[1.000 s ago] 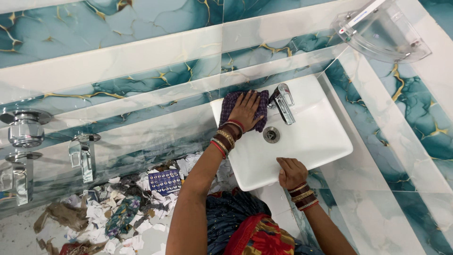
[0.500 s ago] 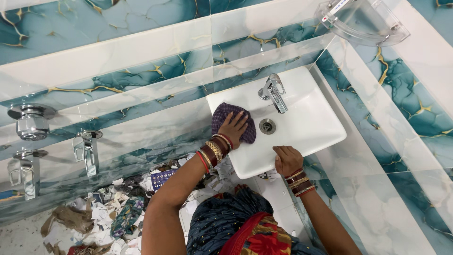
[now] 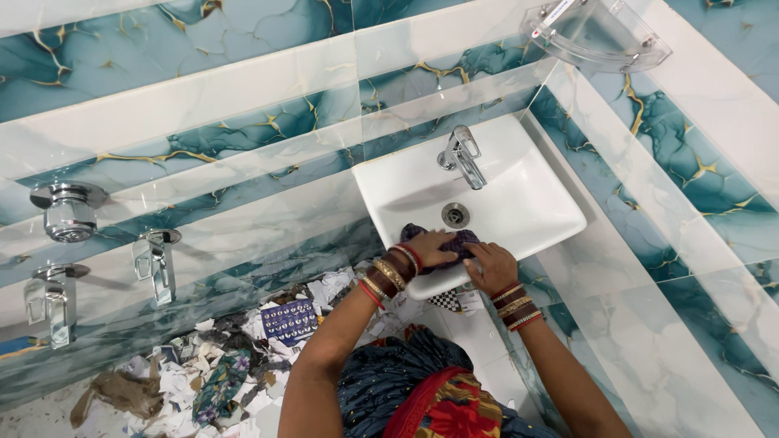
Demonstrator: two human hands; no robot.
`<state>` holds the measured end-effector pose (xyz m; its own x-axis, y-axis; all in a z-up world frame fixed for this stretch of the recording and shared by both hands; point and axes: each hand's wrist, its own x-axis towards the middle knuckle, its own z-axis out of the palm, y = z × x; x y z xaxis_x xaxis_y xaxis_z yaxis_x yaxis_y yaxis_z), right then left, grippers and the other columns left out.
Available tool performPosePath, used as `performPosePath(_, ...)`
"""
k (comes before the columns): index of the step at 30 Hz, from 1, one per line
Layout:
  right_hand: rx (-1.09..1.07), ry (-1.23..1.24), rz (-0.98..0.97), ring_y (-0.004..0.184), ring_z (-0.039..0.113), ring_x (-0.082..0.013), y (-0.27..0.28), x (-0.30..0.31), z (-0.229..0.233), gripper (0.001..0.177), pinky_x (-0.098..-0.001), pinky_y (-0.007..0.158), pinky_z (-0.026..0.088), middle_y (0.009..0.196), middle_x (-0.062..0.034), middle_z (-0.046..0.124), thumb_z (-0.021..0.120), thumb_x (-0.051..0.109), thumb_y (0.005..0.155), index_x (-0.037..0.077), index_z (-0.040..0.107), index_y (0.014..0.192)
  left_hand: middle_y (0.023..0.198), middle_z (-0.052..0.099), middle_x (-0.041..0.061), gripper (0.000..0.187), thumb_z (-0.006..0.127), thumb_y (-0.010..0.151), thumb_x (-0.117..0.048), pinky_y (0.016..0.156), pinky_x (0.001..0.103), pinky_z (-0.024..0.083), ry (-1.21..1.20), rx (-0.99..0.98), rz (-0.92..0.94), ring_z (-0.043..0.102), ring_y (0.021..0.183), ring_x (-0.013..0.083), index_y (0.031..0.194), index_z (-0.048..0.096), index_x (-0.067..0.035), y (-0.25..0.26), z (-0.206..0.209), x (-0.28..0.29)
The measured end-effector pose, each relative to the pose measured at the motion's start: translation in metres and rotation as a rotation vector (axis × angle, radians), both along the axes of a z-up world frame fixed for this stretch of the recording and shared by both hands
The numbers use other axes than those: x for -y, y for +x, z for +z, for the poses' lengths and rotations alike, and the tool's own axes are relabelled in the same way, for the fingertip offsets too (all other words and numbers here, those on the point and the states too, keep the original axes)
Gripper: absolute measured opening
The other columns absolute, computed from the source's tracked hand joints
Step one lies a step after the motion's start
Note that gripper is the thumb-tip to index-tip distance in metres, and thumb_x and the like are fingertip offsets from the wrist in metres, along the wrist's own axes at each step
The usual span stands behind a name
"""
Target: The person wipes the surfaces and faucet of a white sink using a dark cloth, moving around different parts of the basin and hardware.
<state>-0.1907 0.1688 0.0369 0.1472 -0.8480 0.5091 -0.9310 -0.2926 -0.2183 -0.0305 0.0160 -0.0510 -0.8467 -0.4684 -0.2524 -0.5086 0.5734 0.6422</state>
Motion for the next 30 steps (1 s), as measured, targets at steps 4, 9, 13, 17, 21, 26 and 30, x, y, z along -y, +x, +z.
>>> performPosePath(4, 0.269, 0.312, -0.168, 0.097, 0.065, -0.0294, 0.0, 0.018, -0.004, 0.042, -0.0418, 0.086, 0.053, 0.113, -0.0114, 0.069, 0.051, 0.045, 0.1, 0.015, 0.069, 0.122, 0.168, 0.015, 0.019, 0.077, 0.053, 0.095, -0.06, 0.123, 0.067, 0.011, -0.596, -0.05, 0.39, 0.008, 0.156, 0.0396, 0.157, 0.037, -0.018, 0.041, 0.029, 0.011)
performPosePath(9, 0.185, 0.773, 0.081, 0.147, 0.027, -0.0426, 0.005, 0.09, -0.039, 0.055, -0.0508, 0.117, 0.029, 0.163, -0.0204, 0.025, 0.048, 0.045, 0.103, 0.019, 0.048, 0.151, 0.17, 0.004, 0.017, 0.082, 0.061, 0.094, -0.046, 0.117, 0.074, 0.012, -0.59, 0.05, 0.676, -0.001, 0.156, 0.0379, 0.162, 0.024, -0.018, 0.057, 0.056, 0.022)
performPosePath(13, -0.253, 1.043, 0.243, 0.154, 0.005, -0.0408, 0.023, 0.123, -0.086, 0.055, -0.0564, 0.123, 0.013, 0.167, -0.0172, 0.006, 0.041, 0.037, 0.107, 0.02, 0.031, 0.158, 0.172, 0.002, 0.012, 0.081, 0.06, 0.096, -0.036, 0.12, 0.07, 0.013, -0.494, 0.026, 0.705, -0.001, 0.159, 0.033, 0.163, 0.018, -0.022, 0.059, 0.053, 0.026)
performPosePath(17, -0.683, 0.925, 0.338, 0.156, 0.003, -0.0428, 0.028, 0.134, -0.099, 0.049, -0.0629, 0.12, 0.016, 0.173, -0.0178, -0.001, 0.041, 0.025, 0.104, 0.017, 0.043, 0.152, 0.172, -0.001, 0.012, 0.084, 0.06, 0.095, -0.03, 0.12, 0.069, 0.013, -0.484, 0.125, 0.659, -0.003, 0.158, 0.0335, 0.164, 0.013, -0.021, 0.058, 0.051, 0.034)
performPosePath(21, -0.866, 0.961, 0.505, 0.161, -0.002, -0.0373, 0.0, 0.113, -0.098, 0.043, -0.0574, 0.13, 0.009, 0.174, -0.0109, 0.0, 0.039, 0.032, 0.107, 0.022, 0.048, 0.147, 0.172, 0.001, 0.011, 0.083, 0.059, 0.095, -0.027, 0.121, 0.067, 0.014, -0.512, 0.088, 0.658, -0.002, 0.159, 0.0323, 0.164, 0.014, -0.022, 0.057, 0.039, 0.029)
performPosePath(26, -0.314, 1.325, 0.478, 0.158, -0.005, -0.0324, -0.08, 0.123, -0.081, 0.049, -0.0485, 0.127, 0.009, 0.17, 0.0014, 0.003, 0.037, 0.03, 0.105, 0.021, 0.038, 0.153, 0.172, 0.004, 0.01, 0.082, 0.061, 0.095, -0.023, 0.121, 0.068, 0.016, -0.542, 0.062, 0.675, 0.001, 0.159, 0.0317, 0.163, 0.016, -0.023, 0.059, 0.038, 0.033)
performPosePath(30, -1.121, 1.361, 0.138, 0.16, 0.007, -0.0354, -0.133, 0.139, -0.048, 0.047, -0.0469, 0.132, 0.011, 0.175, 0.004, 0.0, 0.035, 0.035, 0.11, 0.036, 0.039, 0.157, 0.173, 0.007, 0.008, 0.083, 0.063, 0.093, -0.02, 0.123, 0.066, 0.017, -0.513, 0.017, 0.703, 0.004, 0.16, 0.0301, 0.163, 0.019, -0.026, 0.059, 0.04, 0.031)
